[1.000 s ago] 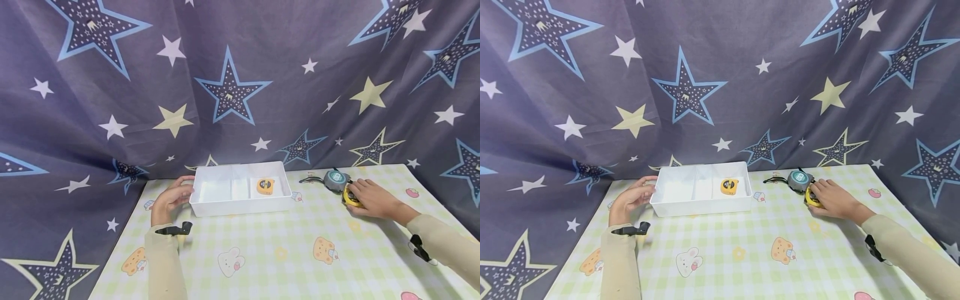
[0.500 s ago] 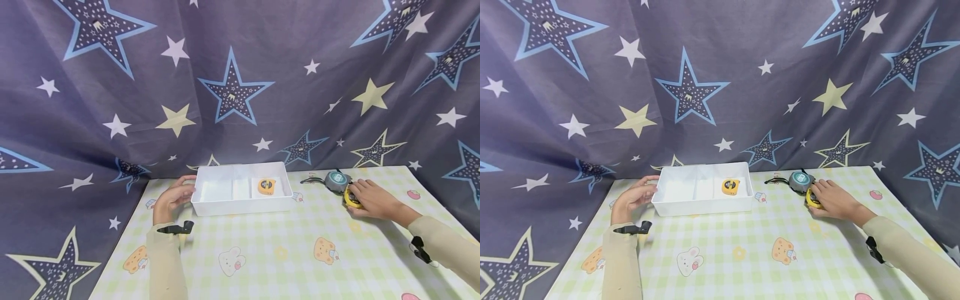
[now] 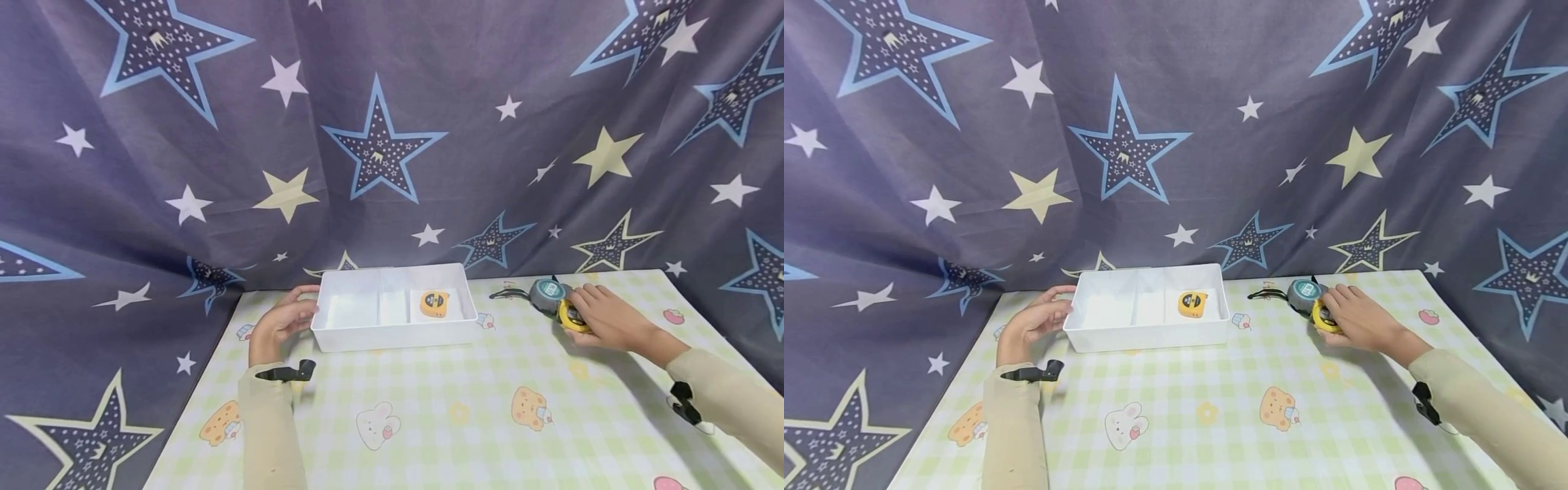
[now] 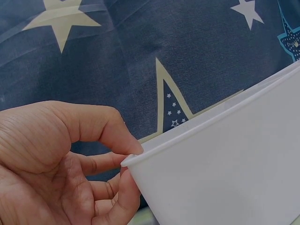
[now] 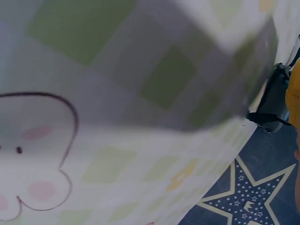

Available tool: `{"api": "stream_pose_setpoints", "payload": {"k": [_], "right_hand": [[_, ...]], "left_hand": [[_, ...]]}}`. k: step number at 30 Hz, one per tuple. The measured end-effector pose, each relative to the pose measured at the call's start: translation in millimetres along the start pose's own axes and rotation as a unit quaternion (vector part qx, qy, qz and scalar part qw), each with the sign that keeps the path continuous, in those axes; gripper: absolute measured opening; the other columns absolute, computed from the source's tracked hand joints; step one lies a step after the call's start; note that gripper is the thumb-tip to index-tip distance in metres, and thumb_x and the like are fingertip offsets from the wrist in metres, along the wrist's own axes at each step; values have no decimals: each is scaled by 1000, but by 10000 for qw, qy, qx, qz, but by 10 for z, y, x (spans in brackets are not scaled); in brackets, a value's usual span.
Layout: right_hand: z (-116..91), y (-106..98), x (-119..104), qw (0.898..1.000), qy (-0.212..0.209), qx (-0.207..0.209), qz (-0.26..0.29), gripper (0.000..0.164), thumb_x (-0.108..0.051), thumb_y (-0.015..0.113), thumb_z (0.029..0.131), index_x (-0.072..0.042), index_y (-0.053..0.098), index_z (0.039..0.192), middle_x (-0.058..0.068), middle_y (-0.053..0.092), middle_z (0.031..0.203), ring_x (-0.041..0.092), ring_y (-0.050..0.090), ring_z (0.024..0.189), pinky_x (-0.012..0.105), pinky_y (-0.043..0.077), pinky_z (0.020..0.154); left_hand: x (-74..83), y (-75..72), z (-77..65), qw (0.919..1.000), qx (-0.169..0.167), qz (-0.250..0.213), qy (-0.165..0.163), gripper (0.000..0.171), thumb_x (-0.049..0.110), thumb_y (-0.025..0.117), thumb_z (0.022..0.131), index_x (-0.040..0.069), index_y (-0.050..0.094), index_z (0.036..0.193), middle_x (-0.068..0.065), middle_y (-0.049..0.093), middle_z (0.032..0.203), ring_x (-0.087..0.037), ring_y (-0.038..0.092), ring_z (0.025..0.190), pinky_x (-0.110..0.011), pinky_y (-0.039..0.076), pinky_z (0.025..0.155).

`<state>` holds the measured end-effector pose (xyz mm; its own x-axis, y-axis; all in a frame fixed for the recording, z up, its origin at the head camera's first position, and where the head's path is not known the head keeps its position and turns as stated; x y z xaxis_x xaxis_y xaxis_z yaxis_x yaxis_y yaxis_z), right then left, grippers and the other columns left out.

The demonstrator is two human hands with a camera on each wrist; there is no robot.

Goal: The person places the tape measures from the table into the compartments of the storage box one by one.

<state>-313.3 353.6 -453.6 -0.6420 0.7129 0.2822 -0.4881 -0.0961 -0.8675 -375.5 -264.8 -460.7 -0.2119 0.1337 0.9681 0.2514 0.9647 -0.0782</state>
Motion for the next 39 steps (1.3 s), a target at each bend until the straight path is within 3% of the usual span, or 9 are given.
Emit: {"api": "stream_pose_setpoints", "payload": {"k": [8,14,17,22,39], "right_hand": [[169,-22,-57,9997,-200,124,4,61,-42,77,75,-1,54,114,11,56,96,26,48,86,46,43,81],[305,-48,-125,9994,-295,203,6,64,-43,76,76,1,54,116,14,57,97,29,50,87,47,43,83],[367,-77,-162,9991,-340,251,15,63,-54,64,88,1,55,118,14,58,98,29,50,88,47,44,83],[458,-120,-228,9985,-407,376,0,78,-68,27,101,2,55,118,15,59,100,31,52,89,48,45,83],[821,-209,-362,9971,-559,500,-102,80,-68,22,102,3,53,121,17,56,101,32,50,91,49,44,88]], "left_hand": [[-2,-11,9,9999,-16,-141,-71,68,0,57,95,10,29,156,14,56,69,-4,54,69,-26,50,80],[-29,-56,16,9998,-121,-103,135,62,3,59,92,13,39,150,15,58,71,-4,55,70,-24,51,78],[-31,-59,12,9997,-117,-112,175,62,1,58,92,12,38,150,15,57,70,-3,51,66,-23,50,75],[-9,-24,-4,10000,-19,-29,77,67,-1,56,94,8,30,155,15,59,73,-3,50,65,-23,51,76],[-8,-13,10,10000,24,30,60,66,1,57,92,9,33,153,14,57,69,-4,51,66,-23,52,82]]}}
Point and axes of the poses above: each hand's wrist, its own z-axis towards the middle knuckle, its own y-axis out of the palm, x = y × z, the point moved 3 cm from there along z, towards the middle knuckle
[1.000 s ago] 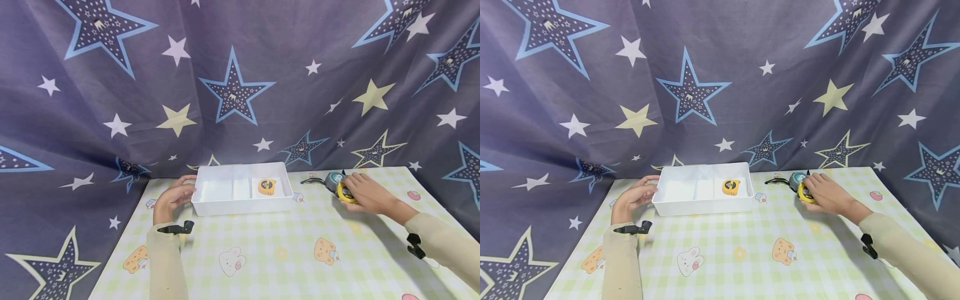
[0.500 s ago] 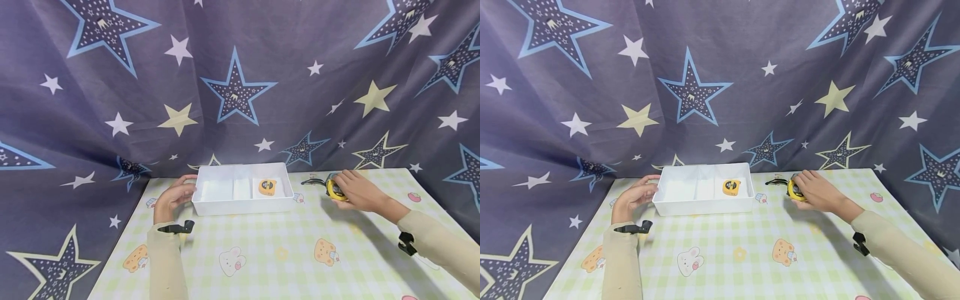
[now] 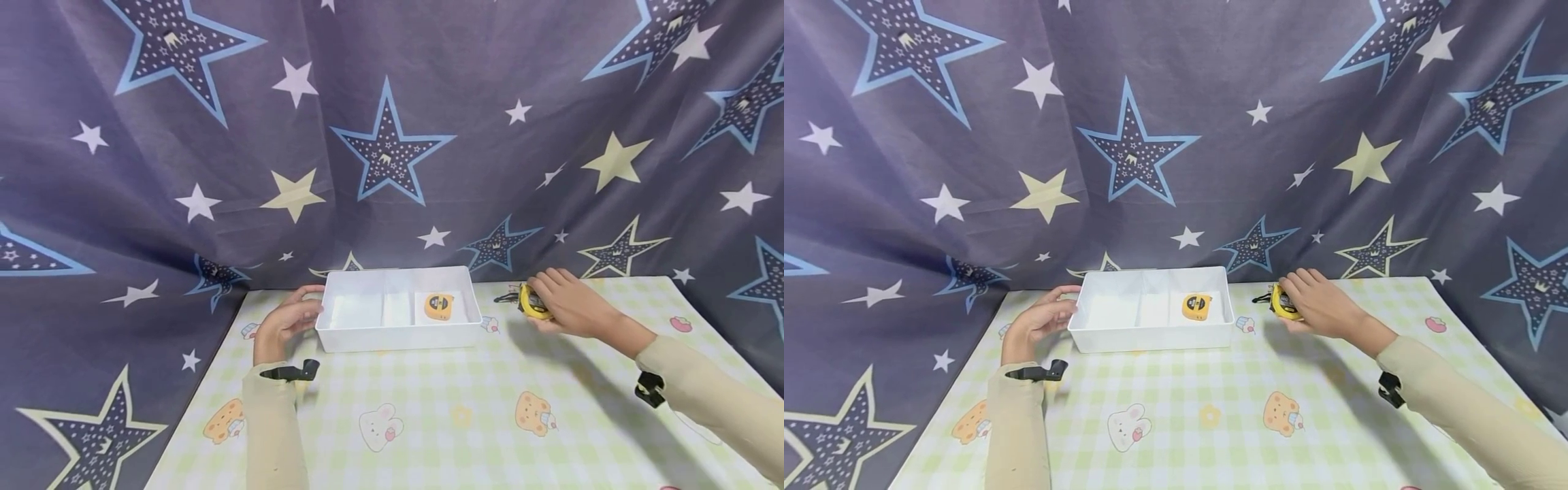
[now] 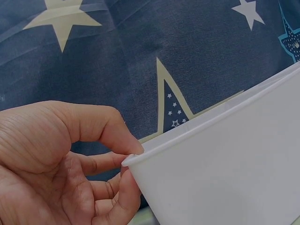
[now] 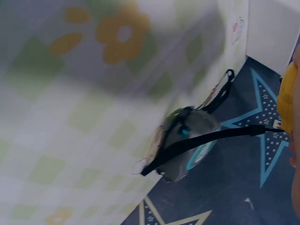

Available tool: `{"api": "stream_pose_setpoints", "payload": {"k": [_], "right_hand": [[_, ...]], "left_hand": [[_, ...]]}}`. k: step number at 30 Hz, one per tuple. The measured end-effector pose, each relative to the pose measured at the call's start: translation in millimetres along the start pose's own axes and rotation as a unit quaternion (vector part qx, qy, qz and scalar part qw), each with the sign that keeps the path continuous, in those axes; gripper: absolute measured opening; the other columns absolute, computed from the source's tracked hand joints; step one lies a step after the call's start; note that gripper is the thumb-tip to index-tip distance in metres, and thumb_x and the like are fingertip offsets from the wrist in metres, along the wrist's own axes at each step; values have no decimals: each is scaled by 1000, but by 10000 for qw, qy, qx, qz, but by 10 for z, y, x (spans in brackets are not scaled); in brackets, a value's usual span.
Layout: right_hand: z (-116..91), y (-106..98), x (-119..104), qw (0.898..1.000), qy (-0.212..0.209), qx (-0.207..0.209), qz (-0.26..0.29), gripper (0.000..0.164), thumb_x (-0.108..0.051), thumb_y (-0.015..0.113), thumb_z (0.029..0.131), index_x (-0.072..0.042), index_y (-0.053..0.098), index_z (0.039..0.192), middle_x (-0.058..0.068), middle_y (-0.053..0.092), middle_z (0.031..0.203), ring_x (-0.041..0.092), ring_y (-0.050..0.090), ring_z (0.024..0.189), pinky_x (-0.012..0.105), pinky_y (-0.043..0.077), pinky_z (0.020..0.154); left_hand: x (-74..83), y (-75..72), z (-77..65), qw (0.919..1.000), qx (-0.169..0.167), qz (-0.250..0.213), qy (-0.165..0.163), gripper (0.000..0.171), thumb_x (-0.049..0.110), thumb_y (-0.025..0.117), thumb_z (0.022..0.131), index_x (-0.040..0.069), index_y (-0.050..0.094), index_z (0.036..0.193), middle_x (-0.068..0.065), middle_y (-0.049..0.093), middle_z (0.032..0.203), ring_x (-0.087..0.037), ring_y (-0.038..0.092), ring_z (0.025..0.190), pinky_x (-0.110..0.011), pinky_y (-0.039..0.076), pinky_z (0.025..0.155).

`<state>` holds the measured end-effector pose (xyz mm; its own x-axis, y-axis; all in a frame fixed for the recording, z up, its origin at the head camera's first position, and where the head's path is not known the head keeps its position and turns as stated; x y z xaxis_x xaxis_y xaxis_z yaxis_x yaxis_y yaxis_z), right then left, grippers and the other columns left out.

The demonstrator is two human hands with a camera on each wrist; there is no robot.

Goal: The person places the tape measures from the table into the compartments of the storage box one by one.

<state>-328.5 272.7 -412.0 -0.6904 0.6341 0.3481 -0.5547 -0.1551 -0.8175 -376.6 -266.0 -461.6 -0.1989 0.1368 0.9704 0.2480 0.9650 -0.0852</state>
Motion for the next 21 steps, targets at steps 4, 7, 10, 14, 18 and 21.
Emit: {"api": "stream_pose_setpoints", "payload": {"k": [4,7,10,14,18,21], "right_hand": [[117,-29,-17,10000,-8,90,-32,78,-67,24,101,3,53,120,17,55,99,33,50,91,50,45,87],[208,-61,-20,9999,23,117,-14,71,-63,35,100,3,52,120,16,54,98,34,49,91,49,44,86],[302,-98,-21,9999,44,122,10,66,-59,46,97,2,52,121,15,54,98,33,49,90,49,44,84],[429,-154,-22,9997,64,229,12,68,-62,41,98,2,52,120,15,54,97,33,49,89,48,44,81],[552,-212,-16,9994,87,336,-25,76,-68,27,100,2,52,119,16,55,96,34,50,89,48,44,80],[640,-266,-15,9993,98,362,-45,77,-67,25,100,2,52,118,16,55,96,34,51,89,49,45,82]], "left_hand": [[1,-7,-20,9999,-20,79,86,65,4,57,94,8,34,154,14,51,67,-4,47,66,-22,51,78],[-5,-2,-19,9999,-15,90,110,65,5,58,94,8,34,154,13,49,66,-4,46,65,-23,51,79],[-18,-3,-11,10000,-4,56,81,66,4,58,94,9,33,155,14,50,66,-3,47,66,-24,51,81],[-24,-13,-18,9999,-5,103,82,66,5,58,95,9,32,156,13,49,69,-4,48,69,-24,50,81],[-17,-12,-29,9999,12,74,129,65,5,58,95,9,33,155,13,49,70,-4,49,72,-22,51,79],[-18,-9,-32,9999,68,54,140,64,5,57,94,9,35,154,13,49,68,-4,49,72,-22,51,78]]}}
Point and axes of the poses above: each hand's wrist, its own z-axis towards the middle knuckle, its own y-axis out of the palm, x = y × z, the point moved 3 cm from there along z, towards the middle knuckle
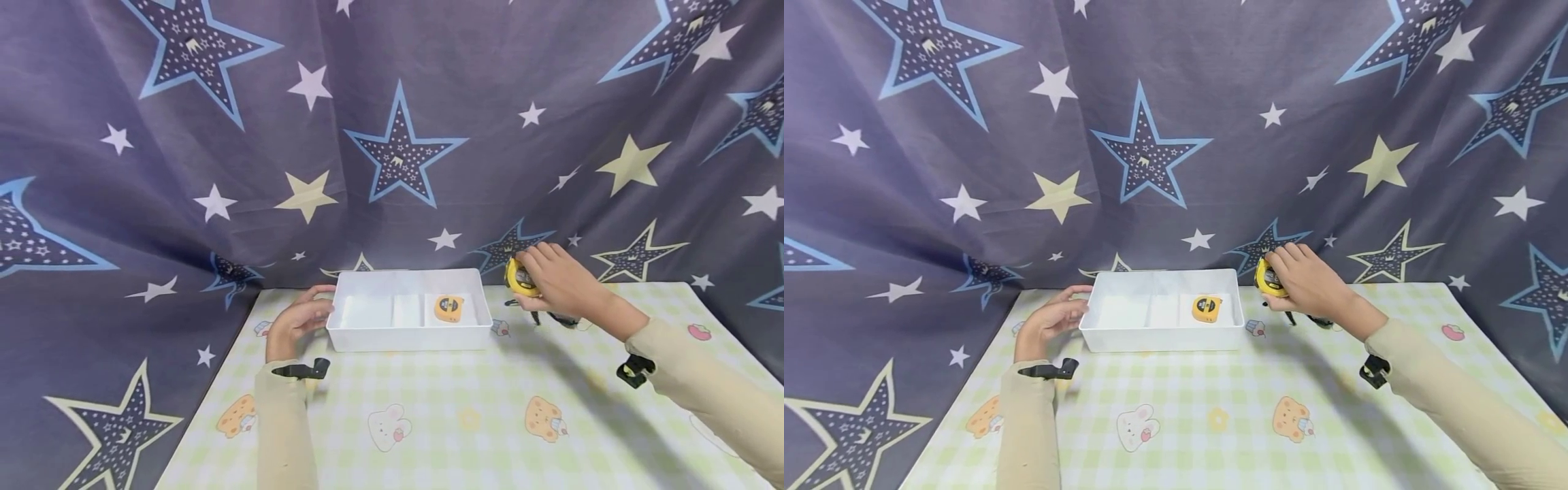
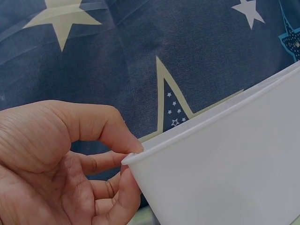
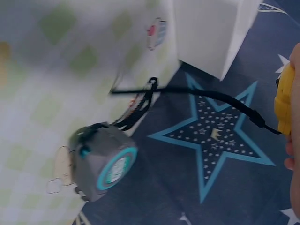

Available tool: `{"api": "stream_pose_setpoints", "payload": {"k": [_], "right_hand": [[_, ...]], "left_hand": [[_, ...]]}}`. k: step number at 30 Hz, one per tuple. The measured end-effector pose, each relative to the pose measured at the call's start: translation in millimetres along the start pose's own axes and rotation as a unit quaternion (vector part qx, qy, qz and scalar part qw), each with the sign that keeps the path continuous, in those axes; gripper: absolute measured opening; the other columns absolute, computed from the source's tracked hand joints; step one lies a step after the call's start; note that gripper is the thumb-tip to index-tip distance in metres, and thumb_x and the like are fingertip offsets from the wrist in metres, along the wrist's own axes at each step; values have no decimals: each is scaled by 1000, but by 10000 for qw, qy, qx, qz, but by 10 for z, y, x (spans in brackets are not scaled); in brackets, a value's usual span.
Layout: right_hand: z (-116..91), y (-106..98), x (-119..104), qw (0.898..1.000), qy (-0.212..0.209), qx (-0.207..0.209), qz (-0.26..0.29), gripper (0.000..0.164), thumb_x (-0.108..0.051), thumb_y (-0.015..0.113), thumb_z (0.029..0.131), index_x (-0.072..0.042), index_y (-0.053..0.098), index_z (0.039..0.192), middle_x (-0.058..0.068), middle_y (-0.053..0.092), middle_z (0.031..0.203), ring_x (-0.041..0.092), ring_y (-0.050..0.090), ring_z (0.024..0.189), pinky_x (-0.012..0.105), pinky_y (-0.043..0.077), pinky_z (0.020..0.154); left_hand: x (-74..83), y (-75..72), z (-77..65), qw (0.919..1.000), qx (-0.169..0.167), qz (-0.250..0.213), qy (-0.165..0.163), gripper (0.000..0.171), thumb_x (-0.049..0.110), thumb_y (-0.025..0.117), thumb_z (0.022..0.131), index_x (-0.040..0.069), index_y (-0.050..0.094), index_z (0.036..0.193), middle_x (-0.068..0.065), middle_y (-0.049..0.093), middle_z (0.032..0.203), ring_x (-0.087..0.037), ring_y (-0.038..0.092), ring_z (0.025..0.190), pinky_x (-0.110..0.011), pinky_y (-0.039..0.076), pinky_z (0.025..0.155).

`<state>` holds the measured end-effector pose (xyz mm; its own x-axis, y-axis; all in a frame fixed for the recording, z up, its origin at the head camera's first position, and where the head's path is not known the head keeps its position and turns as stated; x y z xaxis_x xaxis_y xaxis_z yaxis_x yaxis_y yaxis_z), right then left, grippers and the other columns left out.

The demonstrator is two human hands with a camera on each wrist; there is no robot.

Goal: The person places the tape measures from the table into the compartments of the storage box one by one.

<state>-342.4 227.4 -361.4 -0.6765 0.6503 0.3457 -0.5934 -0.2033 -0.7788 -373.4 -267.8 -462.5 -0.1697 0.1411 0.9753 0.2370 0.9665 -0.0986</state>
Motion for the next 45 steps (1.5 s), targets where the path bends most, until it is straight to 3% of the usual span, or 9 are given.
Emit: {"api": "stream_pose_setpoints", "payload": {"k": [7,15,23,31,37,45], "right_hand": [[191,-117,-28,9998,-37,178,79,68,-62,40,97,2,51,120,16,55,99,33,48,88,47,42,78],[462,-174,-76,9990,-83,414,142,76,-66,28,100,3,51,120,16,55,99,31,46,85,47,42,76],[718,-255,-158,9978,-254,565,251,72,-63,35,99,3,52,121,16,55,98,29,44,83,44,38,74],[1027,-346,-283,9962,-347,731,321,70,-62,39,97,3,52,121,15,54,96,29,43,83,44,38,75],[1272,-411,-422,9957,-391,735,413,67,-56,51,90,2,52,123,15,56,98,29,45,86,44,41,78],[1482,-405,-576,9933,-480,898,554,65,-55,51,91,3,52,123,14,55,97,28,43,84,43,41,76]], "left_hand": [[-5,46,5,10000,30,-82,-23,66,1,57,92,7,34,153,12,60,75,-5,54,72,-27,52,83],[-4,4,41,9998,54,-198,-77,67,-1,58,90,8,35,152,11,57,72,-4,53,68,-25,52,79],[8,-6,26,9994,-18,-333,-68,65,-2,57,93,8,34,153,8,64,83,-6,58,76,-24,51,76],[4,11,34,9993,24,-372,-78,66,-4,54,91,7,33,153,10,47,70,-6,41,63,-23,41,66],[5,3,19,9991,-12,-423,-52,65,-4,53,92,7,33,153,9,56,75,-6,49,67,-23,46,69],[15,19,5,9996,-134,-214,136,63,-5,55,93,5,33,152,7,68,93,-7,61,80,-24,52,77]]}}
Point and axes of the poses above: each hand's wrist, its own z-axis towards the middle knuckle, its own y-axis out of the palm, x = y × z, the point moved 3 cm from there along z, towards the middle knuckle
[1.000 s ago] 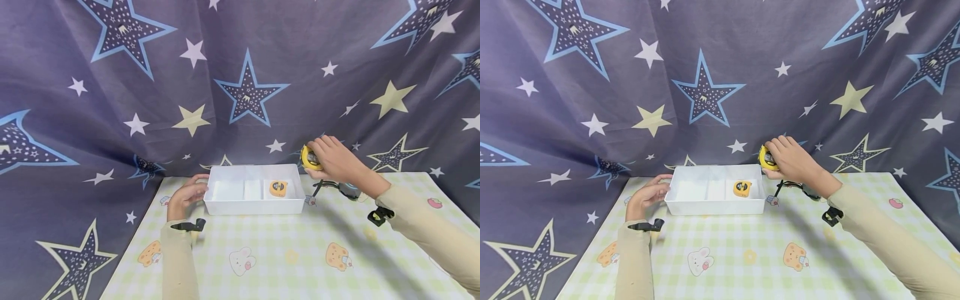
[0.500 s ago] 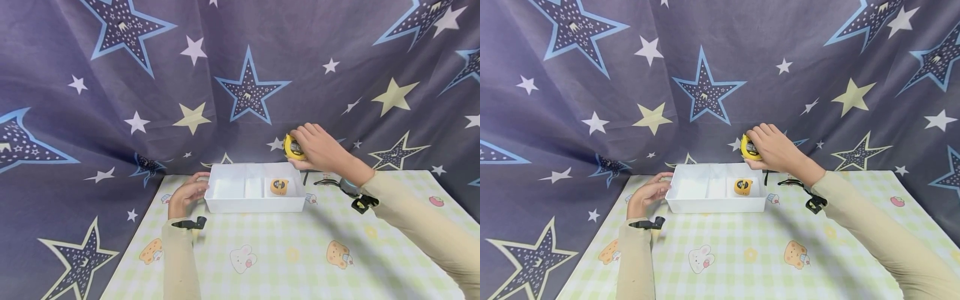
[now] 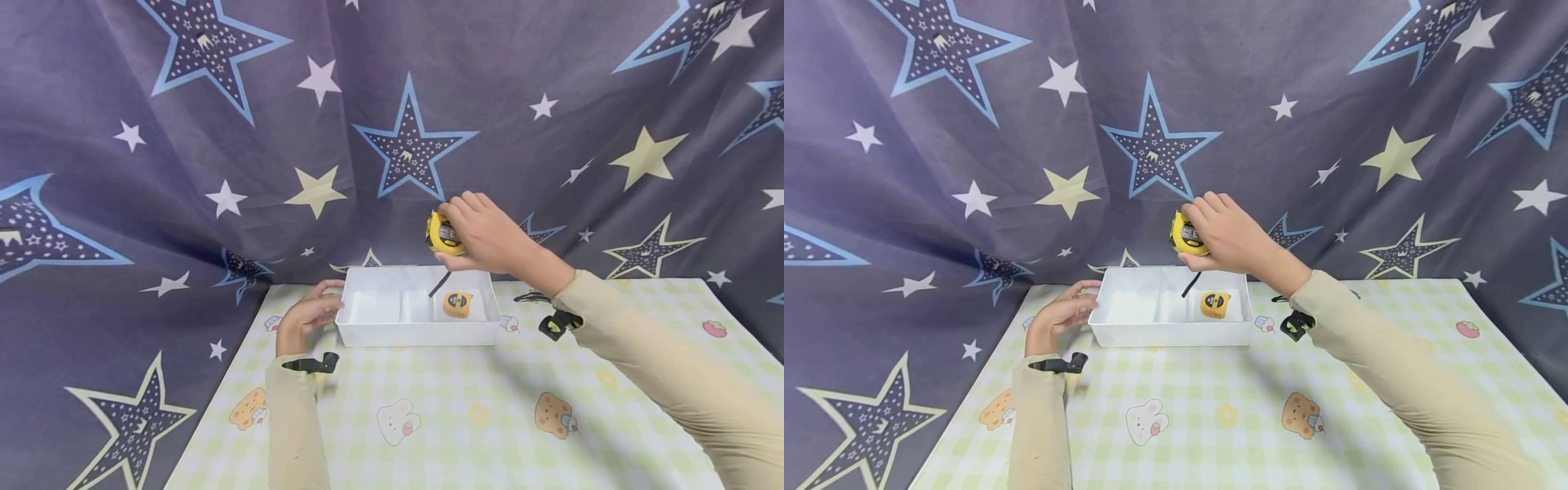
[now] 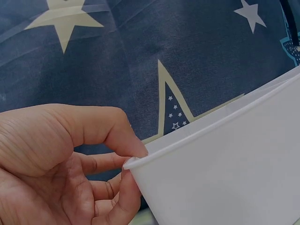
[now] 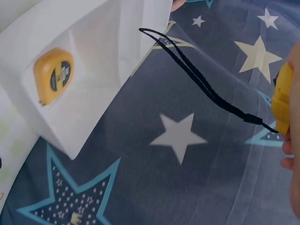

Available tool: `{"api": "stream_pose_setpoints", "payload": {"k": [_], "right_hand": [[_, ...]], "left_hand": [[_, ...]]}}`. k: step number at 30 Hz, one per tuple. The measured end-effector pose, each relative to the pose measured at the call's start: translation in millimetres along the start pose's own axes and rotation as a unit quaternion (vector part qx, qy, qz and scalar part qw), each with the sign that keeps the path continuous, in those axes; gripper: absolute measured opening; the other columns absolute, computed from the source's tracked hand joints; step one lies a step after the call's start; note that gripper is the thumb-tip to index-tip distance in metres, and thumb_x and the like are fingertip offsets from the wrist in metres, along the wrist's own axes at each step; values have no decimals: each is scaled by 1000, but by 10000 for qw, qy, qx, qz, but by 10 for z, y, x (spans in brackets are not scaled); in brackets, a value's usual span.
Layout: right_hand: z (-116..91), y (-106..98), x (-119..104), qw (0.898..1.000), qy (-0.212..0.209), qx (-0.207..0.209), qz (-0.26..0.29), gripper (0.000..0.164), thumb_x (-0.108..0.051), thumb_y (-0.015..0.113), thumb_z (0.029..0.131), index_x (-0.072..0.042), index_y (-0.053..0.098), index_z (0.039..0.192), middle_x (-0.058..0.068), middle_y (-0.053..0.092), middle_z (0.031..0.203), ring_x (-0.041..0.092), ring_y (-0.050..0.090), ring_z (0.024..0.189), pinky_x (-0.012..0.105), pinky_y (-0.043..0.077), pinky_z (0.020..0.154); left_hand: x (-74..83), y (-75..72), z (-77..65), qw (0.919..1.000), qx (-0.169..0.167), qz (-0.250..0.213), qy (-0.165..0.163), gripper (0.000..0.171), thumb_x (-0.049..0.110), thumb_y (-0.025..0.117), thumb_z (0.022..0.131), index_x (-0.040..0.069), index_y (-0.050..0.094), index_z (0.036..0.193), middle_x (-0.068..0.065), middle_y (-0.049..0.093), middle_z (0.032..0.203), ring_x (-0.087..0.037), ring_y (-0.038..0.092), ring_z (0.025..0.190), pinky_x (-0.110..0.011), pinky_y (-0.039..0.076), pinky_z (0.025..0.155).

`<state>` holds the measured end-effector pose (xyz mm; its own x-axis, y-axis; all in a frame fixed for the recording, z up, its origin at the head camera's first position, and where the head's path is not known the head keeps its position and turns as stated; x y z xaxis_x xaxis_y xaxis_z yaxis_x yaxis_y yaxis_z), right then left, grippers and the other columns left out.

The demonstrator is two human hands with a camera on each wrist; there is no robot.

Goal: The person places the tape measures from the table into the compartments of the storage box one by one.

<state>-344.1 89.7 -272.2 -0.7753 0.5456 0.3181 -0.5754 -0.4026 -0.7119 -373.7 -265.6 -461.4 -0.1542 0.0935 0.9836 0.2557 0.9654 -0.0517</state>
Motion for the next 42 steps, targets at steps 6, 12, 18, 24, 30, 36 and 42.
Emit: {"api": "stream_pose_setpoints", "payload": {"k": [6,12,18,24,30,36,42], "right_hand": [[95,97,-65,9999,20,-96,56,67,-55,54,90,2,53,124,15,57,101,28,44,86,43,42,78],[196,143,-107,9999,-33,-85,56,66,-54,55,91,3,54,124,15,58,102,28,46,87,43,42,78],[280,176,-159,9998,27,-17,219,64,-53,55,91,2,53,123,14,57,101,28,47,88,42,42,77],[246,321,-258,9993,-2,-314,185,64,-54,54,90,1,54,124,13,58,102,27,48,90,41,44,80],[161,451,-312,9981,56,-590,159,64,-55,55,89,-1,55,123,12,59,103,28,48,92,42,45,84],[104,534,-323,9973,63,-712,175,64,-55,56,89,-1,55,123,12,59,104,28,49,93,42,46,84],[53,621,-330,9977,-67,-659,167,62,-54,55,88,-1,55,121,11,59,102,27,49,92,42,46,85]], "left_hand": [[4,-2,12,9998,20,207,45,62,-6,54,94,5,33,151,6,67,99,-9,62,86,-25,52,78],[7,2,25,9999,-26,72,78,59,-7,53,94,5,34,148,3,67,96,-12,61,81,-26,52,75],[-4,0,52,10000,-9,76,63,64,-5,55,92,3,31,151,3,66,97,-12,60,84,-26,51,77],[-11,3,48,10000,39,44,25,62,-4,56,91,7,36,149,2,66,98,-9,61,82,-26,51,78],[-26,-9,48,9999,95,86,27,60,-5,56,92,7,37,148,4,66,97,-8,60,79,-24,51,75],[-19,-20,36,9999,96,112,44,60,-4,55,92,7,37,149,7,67,93,-7,60,78,-24,51,75],[-12,-20,14,9998,71,176,-4,63,-3,54,91,7,35,151,10,62,85,-7,57,78,-28,49,83]]}}
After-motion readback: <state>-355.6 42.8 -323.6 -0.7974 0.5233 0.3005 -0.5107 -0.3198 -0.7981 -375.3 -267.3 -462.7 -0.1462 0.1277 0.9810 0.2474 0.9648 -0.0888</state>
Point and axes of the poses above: each hand's wrist, its own z-axis towards the middle knuckle, its own y-axis out of the palm, x = y × z, the point moved 3 cm from there along z, towards the middle knuckle
